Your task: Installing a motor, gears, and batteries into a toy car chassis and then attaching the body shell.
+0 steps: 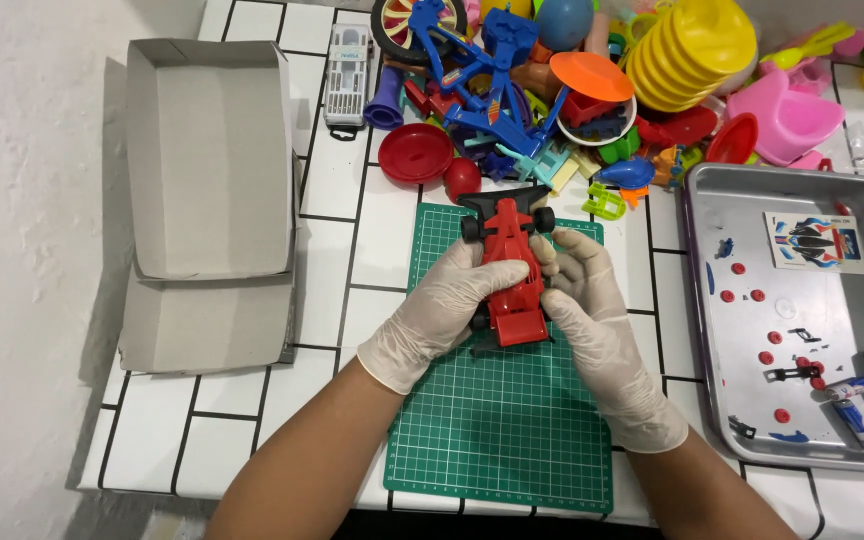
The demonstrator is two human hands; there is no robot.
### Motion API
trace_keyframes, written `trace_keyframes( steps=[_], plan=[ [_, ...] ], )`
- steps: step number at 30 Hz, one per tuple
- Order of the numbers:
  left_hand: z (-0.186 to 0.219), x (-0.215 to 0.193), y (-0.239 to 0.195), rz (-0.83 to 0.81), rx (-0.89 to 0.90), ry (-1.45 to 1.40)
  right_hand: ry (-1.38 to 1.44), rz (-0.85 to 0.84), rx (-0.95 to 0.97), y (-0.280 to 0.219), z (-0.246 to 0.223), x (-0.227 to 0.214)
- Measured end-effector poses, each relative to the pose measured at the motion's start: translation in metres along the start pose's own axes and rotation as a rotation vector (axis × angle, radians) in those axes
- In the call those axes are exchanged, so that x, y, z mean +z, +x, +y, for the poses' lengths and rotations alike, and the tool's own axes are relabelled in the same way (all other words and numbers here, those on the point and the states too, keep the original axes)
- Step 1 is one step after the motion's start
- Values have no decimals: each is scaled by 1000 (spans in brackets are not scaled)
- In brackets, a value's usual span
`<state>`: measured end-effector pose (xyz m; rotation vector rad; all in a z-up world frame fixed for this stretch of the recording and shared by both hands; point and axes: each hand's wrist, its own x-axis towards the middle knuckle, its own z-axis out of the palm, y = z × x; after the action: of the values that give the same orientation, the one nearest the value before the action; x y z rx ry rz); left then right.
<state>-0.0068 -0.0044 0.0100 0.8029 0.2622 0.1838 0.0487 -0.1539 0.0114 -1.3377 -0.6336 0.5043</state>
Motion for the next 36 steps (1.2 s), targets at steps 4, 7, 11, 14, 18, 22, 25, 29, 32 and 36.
trace_keyframes(
  steps=[4, 7, 11, 14, 18, 22, 25, 29, 32, 36],
  plan=[
    [-10, -4, 5, 1, 2, 4, 42, -20, 55, 3, 10, -3],
    [-10, -4, 6, -21, 12, 37, 57, -14, 72, 2, 16, -4],
    [-12, -8, 9, -67, 12, 7, 59, -4, 101, 0, 17, -3],
    [-13, -9, 12, -70, 12, 4, 56, -2, 99, 2, 15, -3],
    [-18, -12, 12, -62, 7, -1, 48, 6, 119, 2, 14, -4],
    [-20, -11, 12, -48, 8, -4, 51, 18, 102, 1, 16, -4],
    [-18, -8, 9, -41, 15, -19, 38, 31, 112, 1, 10, -1],
    [-19, -8, 9, -44, 27, -20, 25, 35, 126, 2, 5, 1],
    [-20, -8, 10, -47, 24, -26, 23, 39, 132, 2, 5, 1],
    [-20, -8, 11, -41, 18, -15, 10, 36, 136, 3, -1, 4]
  ],
)
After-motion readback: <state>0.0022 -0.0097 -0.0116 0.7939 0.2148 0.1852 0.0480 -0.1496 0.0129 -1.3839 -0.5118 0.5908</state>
